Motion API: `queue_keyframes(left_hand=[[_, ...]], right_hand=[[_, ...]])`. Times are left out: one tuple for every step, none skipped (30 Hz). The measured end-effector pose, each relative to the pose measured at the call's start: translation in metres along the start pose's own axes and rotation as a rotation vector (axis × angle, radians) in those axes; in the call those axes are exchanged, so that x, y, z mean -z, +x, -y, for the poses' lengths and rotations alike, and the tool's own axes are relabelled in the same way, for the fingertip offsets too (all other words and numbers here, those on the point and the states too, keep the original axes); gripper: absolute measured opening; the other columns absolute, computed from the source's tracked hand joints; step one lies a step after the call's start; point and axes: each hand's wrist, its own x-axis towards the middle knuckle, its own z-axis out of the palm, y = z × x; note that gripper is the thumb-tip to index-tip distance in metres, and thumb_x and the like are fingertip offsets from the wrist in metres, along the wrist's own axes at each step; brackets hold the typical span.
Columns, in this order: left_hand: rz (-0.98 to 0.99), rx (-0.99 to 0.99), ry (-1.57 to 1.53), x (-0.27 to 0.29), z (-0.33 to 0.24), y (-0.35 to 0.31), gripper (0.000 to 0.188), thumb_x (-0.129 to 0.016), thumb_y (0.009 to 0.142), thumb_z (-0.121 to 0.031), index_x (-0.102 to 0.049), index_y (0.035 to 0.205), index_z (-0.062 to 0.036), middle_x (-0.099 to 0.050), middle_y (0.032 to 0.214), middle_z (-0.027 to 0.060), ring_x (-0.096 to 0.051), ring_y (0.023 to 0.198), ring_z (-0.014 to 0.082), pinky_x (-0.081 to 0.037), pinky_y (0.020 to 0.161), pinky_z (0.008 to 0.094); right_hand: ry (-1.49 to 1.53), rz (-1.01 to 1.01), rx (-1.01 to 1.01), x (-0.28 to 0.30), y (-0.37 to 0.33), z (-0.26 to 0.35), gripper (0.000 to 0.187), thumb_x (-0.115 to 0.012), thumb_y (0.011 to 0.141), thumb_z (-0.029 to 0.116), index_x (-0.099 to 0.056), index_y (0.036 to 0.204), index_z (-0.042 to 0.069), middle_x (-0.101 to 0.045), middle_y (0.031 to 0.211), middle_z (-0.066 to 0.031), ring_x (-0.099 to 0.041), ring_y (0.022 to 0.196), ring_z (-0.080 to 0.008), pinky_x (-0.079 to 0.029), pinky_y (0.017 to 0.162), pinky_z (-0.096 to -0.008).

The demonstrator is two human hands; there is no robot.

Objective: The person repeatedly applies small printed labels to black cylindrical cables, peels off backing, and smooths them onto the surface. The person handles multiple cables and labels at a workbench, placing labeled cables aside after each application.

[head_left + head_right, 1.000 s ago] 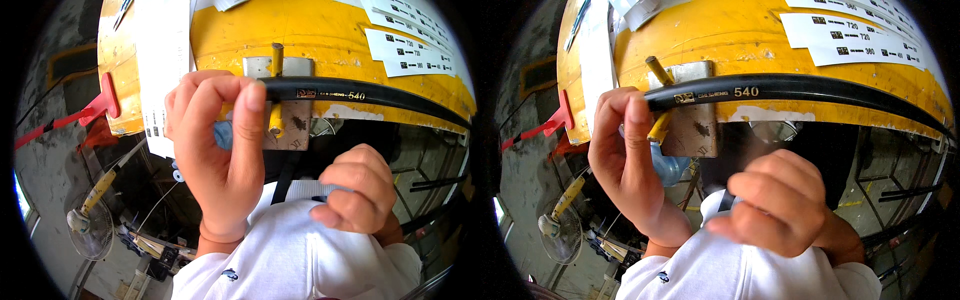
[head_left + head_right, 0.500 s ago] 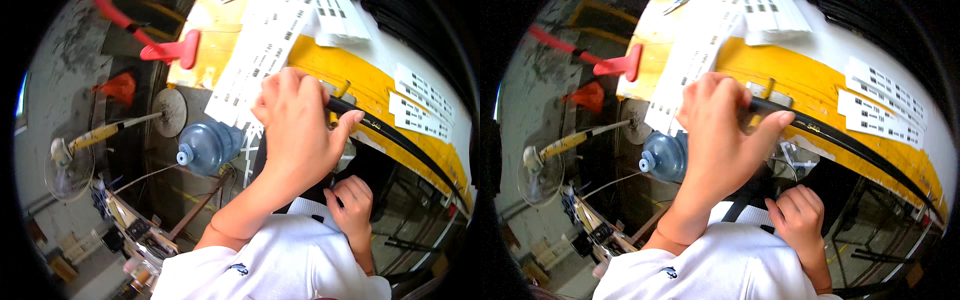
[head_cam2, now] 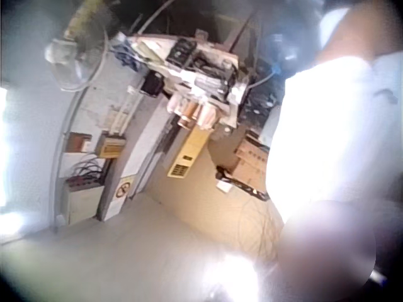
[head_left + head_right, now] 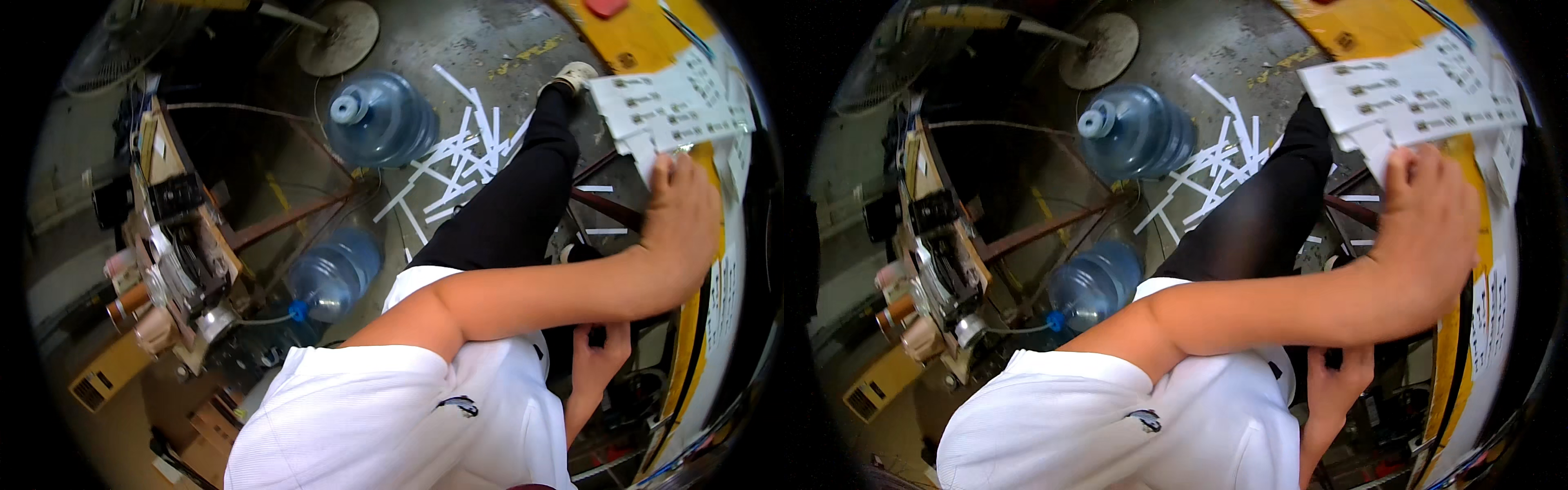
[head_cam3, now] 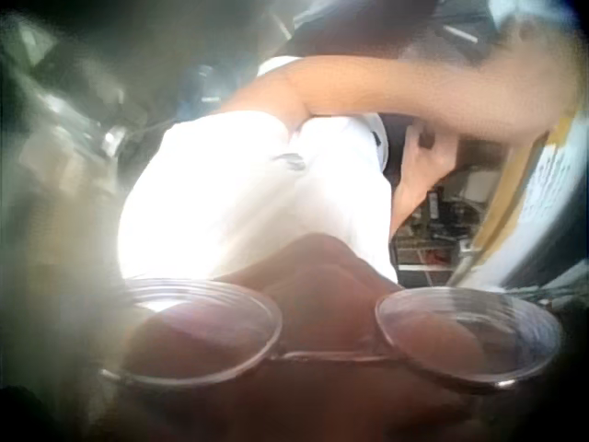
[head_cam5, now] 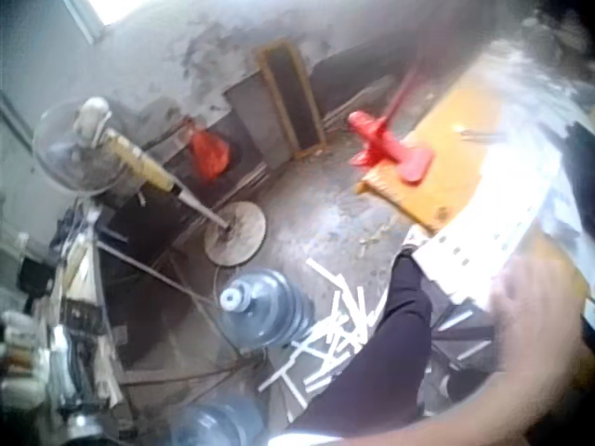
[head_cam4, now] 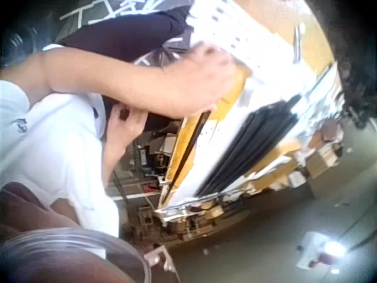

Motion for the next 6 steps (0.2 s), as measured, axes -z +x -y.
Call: queue_keyframes(left_hand=[[-0.019,0.024,0.028,-0.0092,-0.0032,0.0001,0.036,-0.059,0.083,-0.031,-0.064,0.104,-0.0023,-0.056,0.108,0.0161,-0.044,0.111,0.0316,-0.025,0.099,0.0519],[-0.018,0.035,0.02,-0.0109,-0.0053,-0.0006,0.034,-0.056,0.085,-0.028,-0.065,0.106,-0.0031,-0.056,0.11,0.0167,-0.044,0.114,0.0327,-0.022,0.102,0.0539],[-0.016,0.047,0.011,-0.0114,-0.0078,-0.0007,0.032,-0.053,0.087,-0.025,-0.065,0.108,-0.0039,-0.056,0.113,0.0173,-0.044,0.116,0.0337,-0.019,0.104,0.0558],[-0.009,0.047,0.005,-0.011,-0.0107,0.0006,0.032,-0.05,0.088,-0.022,-0.066,0.11,-0.0047,-0.057,0.115,0.0179,-0.043,0.119,0.0348,-0.017,0.107,0.0578],[-0.053,0.051,0.035,-0.0114,-0.0113,0.0017,0.035,-0.05,0.088,-0.023,-0.065,0.112,-0.0016,-0.055,0.123,0.0219,-0.042,0.123,0.0379,-0.015,0.107,0.061],[-0.136,0.054,-0.023,-0.0111,-0.0127,-0.0001,0.035,-0.051,0.088,-0.023,-0.064,0.111,-0.0008,-0.055,0.122,0.0223,-0.043,0.122,0.0385,-0.016,0.107,0.0617]], right_hand=[[-0.023,-0.013,0.048,-0.0026,0.001,0.0,0.029,-0.073,0.074,0.002,-0.063,0.1,-0.003,-0.065,0.09,-0.0192,-0.063,0.081,-0.0361,-0.049,0.072,-0.0392],[-0.017,0.016,0.044,-0.0036,-0.0014,-0.0023,0.03,-0.073,0.074,0.003,-0.064,0.103,-0.003,-0.066,0.094,-0.0203,-0.064,0.085,-0.0374,-0.049,0.074,-0.04],[-0.011,0.046,0.039,-0.0044,-0.0048,-0.0063,0.032,-0.073,0.075,0.003,-0.064,0.105,-0.002,-0.066,0.098,-0.0215,-0.064,0.089,-0.0387,-0.049,0.076,-0.0408],[-0.002,0.066,0.025,-0.0059,-0.0051,-0.0076,0.033,-0.073,0.075,0.004,-0.065,0.107,-0.002,-0.067,0.102,-0.0227,-0.065,0.094,-0.0401,-0.05,0.078,-0.0416],[0.024,0.07,-0.018,-0.0085,-0.0043,-0.0063,0.032,-0.073,0.077,0.006,-0.065,0.107,-0.001,-0.068,0.102,-0.0221,-0.066,0.094,-0.0387,-0.049,0.081,-0.0432],[0.019,0.088,-0.013,-0.0096,-0.0023,-0.0044,0.032,-0.073,0.077,0.006,-0.065,0.107,-0.001,-0.068,0.102,-0.0221,-0.066,0.094,-0.0387,-0.049,0.081,-0.0432]])
